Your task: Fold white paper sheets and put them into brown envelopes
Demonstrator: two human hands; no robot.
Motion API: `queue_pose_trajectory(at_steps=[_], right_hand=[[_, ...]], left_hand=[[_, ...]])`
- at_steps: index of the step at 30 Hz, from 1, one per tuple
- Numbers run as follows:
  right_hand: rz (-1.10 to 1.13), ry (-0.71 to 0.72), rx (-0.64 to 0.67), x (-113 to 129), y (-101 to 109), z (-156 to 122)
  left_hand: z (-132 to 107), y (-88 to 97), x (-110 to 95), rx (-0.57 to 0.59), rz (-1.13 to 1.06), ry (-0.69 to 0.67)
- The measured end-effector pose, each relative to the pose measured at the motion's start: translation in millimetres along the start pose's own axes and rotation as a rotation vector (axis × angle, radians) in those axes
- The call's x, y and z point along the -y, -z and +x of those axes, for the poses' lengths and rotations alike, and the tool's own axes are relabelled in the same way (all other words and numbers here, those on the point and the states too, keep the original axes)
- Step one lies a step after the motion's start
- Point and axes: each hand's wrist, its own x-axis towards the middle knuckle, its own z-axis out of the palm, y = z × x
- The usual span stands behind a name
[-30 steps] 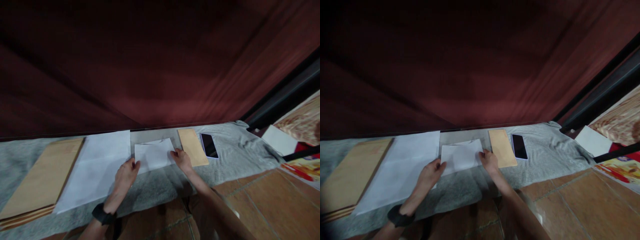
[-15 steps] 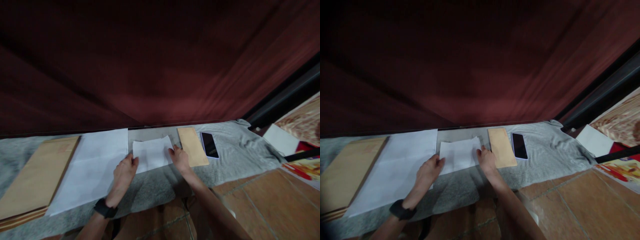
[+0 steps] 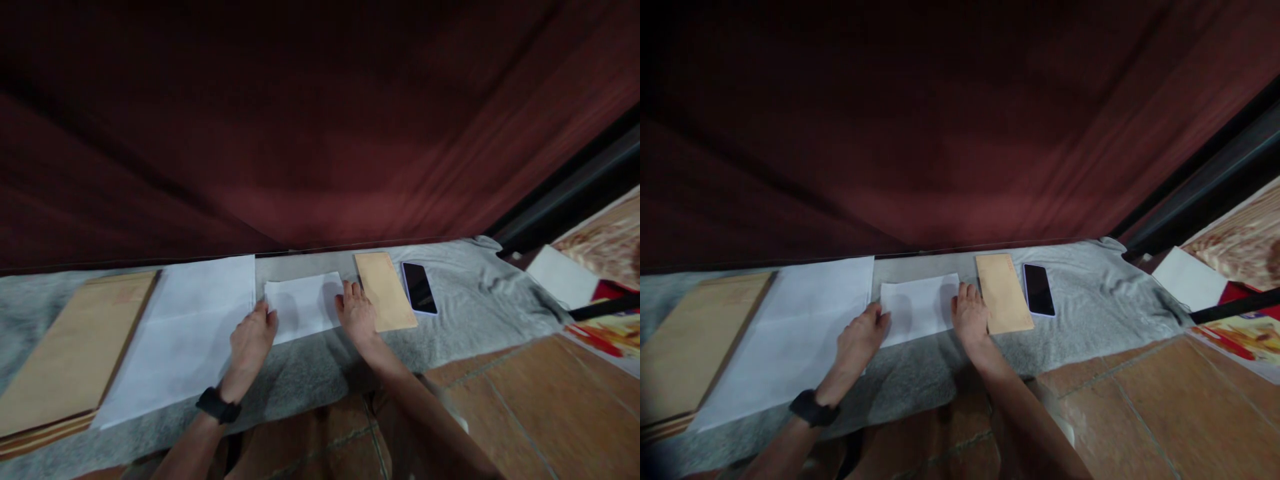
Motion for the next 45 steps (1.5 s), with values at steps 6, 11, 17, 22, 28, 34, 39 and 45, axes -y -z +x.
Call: queue_pose_trajectory(at_steps=[6, 11, 17, 22, 28, 34, 39, 45], right_hand=[[0.321, 0.342, -0.111, 13.8, -15.8, -5.5], [0.319, 0.430, -0.019, 28.5, -31.5, -13.5], [0.201, 0.422, 0.037, 30.4, -38.8, -17.2], [0.180, 0.420, 0.025, 31.9, -40.5, -17.5], [0.162, 0.423, 0.052, 32.7, -39.4, -19.3], [0.110, 0.431, 0.060, 30.4, -41.7, -21.2], [0.113, 0.419, 0.033, 28.8, -41.0, -19.6], [0.110, 0.324, 0.000, 19.7, -40.4, -15.8]], left_hand=[[-0.3, -1.2, -1.6, -0.003, 0.013, -0.010], [-0.9, -1.3, -3.2, -0.014, 0.025, -0.005], [-6.0, 1.0, -5.1, -0.037, 0.028, -0.021], [-10.7, -3.8, -8.8, -0.183, 0.089, -0.063], [-3.1, -39.1, -39.7, -0.373, -0.087, -0.463], [1.0, -67.9, -57.2, -0.354, -0.133, -0.502], [5.1, -66.5, -51.7, -0.342, -0.109, -0.434], [10.8, -69.9, -45.5, -0.396, -0.108, -0.356]])
